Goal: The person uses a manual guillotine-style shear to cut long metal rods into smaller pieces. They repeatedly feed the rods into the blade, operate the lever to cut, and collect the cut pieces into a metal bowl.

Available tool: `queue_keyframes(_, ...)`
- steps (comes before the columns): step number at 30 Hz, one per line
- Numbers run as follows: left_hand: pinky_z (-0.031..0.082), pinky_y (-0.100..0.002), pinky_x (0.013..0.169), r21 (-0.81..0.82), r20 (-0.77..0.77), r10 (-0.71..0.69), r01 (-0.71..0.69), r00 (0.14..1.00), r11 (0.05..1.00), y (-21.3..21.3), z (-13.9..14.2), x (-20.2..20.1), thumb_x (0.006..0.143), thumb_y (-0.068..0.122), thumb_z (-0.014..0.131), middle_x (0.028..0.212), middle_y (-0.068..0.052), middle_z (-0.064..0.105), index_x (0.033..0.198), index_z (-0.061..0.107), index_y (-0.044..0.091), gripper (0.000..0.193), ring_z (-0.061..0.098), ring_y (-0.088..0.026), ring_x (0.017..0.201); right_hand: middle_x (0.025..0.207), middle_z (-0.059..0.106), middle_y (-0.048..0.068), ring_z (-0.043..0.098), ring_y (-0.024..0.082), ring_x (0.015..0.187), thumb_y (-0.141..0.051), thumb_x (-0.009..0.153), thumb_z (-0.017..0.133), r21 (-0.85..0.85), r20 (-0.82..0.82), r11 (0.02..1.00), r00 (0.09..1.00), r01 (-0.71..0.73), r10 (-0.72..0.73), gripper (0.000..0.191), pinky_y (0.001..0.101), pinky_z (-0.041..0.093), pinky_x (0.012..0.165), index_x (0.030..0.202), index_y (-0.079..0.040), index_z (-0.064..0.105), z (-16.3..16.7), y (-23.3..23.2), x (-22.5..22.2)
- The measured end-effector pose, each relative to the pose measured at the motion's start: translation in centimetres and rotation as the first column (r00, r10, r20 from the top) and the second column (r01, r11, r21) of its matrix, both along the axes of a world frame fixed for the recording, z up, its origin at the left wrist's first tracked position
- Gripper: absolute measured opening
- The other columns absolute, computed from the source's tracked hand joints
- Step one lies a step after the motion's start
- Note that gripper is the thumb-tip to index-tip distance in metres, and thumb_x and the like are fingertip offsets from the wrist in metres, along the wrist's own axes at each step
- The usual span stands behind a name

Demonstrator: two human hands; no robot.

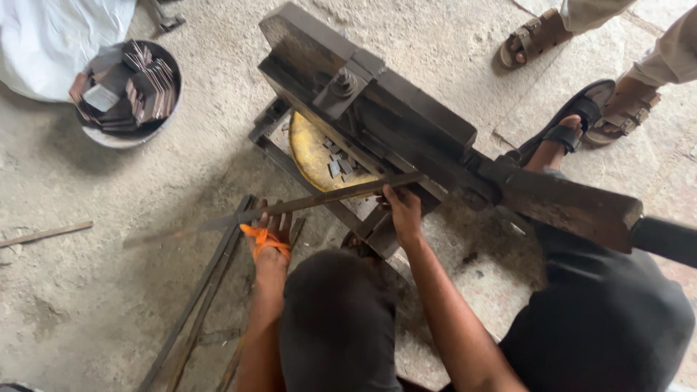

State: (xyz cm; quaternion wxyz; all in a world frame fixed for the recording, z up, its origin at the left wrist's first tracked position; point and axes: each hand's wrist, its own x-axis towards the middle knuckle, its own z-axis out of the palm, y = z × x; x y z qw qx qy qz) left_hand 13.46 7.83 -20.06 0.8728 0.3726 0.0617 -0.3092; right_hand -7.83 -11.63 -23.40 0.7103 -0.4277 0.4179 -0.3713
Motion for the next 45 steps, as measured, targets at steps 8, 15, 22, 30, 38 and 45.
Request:
queue_keyframes(8, 0.057, -0.058, 0.098, 0.116, 0.134, 0.003, -0.018, 0.991, 0.993, -7.4, 0.5, 4.1, 0.096, -0.005, 0.056, 0.143, -0.01, 0.059, 0.156, 0.021, 0.028, 0.077, 0.067, -0.035, 0.116, 0.097, 0.077, 0.008, 0.071, 0.015, 0.085, -0.026, 0.103, 0.064, 0.067, 0.025, 0.996, 0.998, 0.051, -0.053, 0.026, 0.029, 0.055, 0.069, 0.11, -0.002, 0.071, -0.8, -1.0, 1.0)
queue_keyframes(15, 0.057, -0.05, 0.095, 0.231, -0.011, 0.064, -0.06, 0.998, 0.971, -10.1, -0.2, 7.0, 0.098, -0.005, 0.055, 0.144, -0.013, 0.062, 0.161, 0.009, 0.037, 0.088, 0.07, -0.031, 0.109, 0.1, 0.077, 0.008, 0.072, 0.016, 0.084, -0.019, 0.101, 0.066, 0.077, -0.076, 0.997, 0.997, 0.024, -0.018, 0.022, 0.0304, 0.057, 0.069, 0.113, -0.001, 0.069, 0.3, -1.3, 3.5)
queue_keyframes(22, 0.058, -0.054, 0.095, 0.09, 0.068, 0.102, -0.108, 0.992, 0.99, -11.3, -0.8, 9.1, 0.098, -0.011, 0.053, 0.148, -0.013, 0.057, 0.159, 0.018, 0.033, 0.083, 0.069, -0.034, 0.114, 0.105, 0.077, 0.008, 0.073, 0.015, 0.087, -0.018, 0.101, 0.066, 0.057, -0.064, 0.998, 0.998, 0.003, 0.0, 0.022, 0.0306, 0.056, 0.067, 0.116, -0.001, 0.069, 0.9, -2.7, 7.3)
queue_keyframes(30, 0.059, -0.054, 0.093, 0.169, 0.033, 0.122, -0.126, 0.992, 0.977, -11.7, -1.0, 10.5, 0.097, -0.011, 0.052, 0.148, -0.012, 0.057, 0.158, 0.016, 0.035, 0.084, 0.069, -0.035, 0.114, 0.102, 0.074, 0.009, 0.075, 0.019, 0.08, -0.014, 0.1, 0.066, 0.096, 0.014, 0.993, 0.997, 0.074, -0.076, 0.02, 0.0306, 0.055, 0.059, 0.113, 0.001, 0.066, -0.1, -3.5, 11.0)
queue_keyframes(38, 0.059, -0.053, 0.09, 0.208, 0.038, 0.131, -0.136, 0.991, 0.969, -11.6, -1.5, 10.7, 0.096, -0.01, 0.051, 0.147, -0.012, 0.057, 0.157, 0.014, 0.036, 0.085, 0.069, -0.036, 0.114, 0.103, 0.077, 0.01, 0.074, 0.017, 0.081, -0.016, 0.101, 0.066, 0.08, 0.016, 0.992, 0.995, 0.095, -0.097, 0.021, 0.0299, 0.056, 0.061, 0.114, 0.001, 0.069, 0.0, -3.5, 11.3)
queue_keyframes(45, 0.061, -0.048, 0.091, 0.25, 0.073, 0.114, -0.128, 0.991, 0.96, -10.8, -1.8, 10.7, 0.099, -0.006, 0.052, 0.15, -0.01, 0.057, 0.158, 0.01, 0.038, 0.085, 0.071, -0.036, 0.116, 0.104, 0.077, 0.011, 0.074, 0.017, 0.081, -0.016, 0.102, 0.066, 0.061, 0.027, 0.994, 0.995, 0.089, -0.091, 0.021, 0.0324, 0.056, 0.061, 0.115, 0.001, 0.069, 0.5, -3.4, 11.5)
